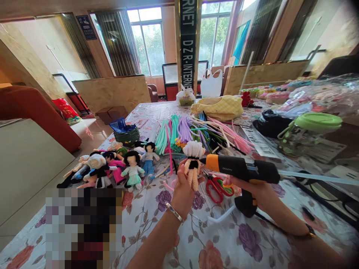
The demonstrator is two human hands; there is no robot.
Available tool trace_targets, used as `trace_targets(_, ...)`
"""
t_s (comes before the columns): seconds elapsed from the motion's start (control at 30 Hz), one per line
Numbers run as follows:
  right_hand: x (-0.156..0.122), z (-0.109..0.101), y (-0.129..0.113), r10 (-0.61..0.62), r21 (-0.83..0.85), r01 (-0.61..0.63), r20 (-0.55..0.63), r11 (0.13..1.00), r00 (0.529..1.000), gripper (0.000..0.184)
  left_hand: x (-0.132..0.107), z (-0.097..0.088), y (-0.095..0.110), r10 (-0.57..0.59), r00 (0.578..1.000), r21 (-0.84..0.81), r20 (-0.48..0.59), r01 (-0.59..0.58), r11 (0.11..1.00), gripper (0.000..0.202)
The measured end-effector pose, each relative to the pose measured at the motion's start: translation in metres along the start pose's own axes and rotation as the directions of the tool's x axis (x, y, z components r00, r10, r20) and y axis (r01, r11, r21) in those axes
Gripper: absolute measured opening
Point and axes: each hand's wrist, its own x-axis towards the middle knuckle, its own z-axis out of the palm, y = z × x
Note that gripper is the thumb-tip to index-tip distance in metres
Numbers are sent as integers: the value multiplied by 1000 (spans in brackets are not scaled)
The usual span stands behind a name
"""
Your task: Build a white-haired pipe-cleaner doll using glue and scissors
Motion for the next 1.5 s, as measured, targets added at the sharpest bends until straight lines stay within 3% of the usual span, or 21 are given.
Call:
trace_targets(0.13, -1, 2, -2, 98, 167, -97, 4, 981, 995, 18, -2, -1, -1, 58, 997, 49, 55, -60, 997, 27)
trace_targets(0.3, -3, 1, -2, 200, 116, -208, 79, 971, 977, 30, -2, -3, -2, 88, 991, 109, 102, -100, 989, 37)
trace_targets(0.5, -3, 2, -2, 230, 140, -235, 51, 962, 972, 26, -6, 1, -1, 88, 996, 109, 31, -91, 990, 39)
trace_targets(0.9, -4, 4, -7, 306, 153, -300, -20, 942, 952, 29, -9, 3, -3, 103, 991, 137, 88, -114, 984, 48)
trace_targets(1.13, 2, 3, 1, 160, 200, -152, -25, 968, 987, 19, -9, 2, -4, 110, 990, 158, 87, -123, 980, 48)
trace_targets(1.5, -6, 4, -11, 312, 78, -308, -45, 948, 949, 26, -11, 2, -2, 134, 987, 254, 91, -153, 955, 49)
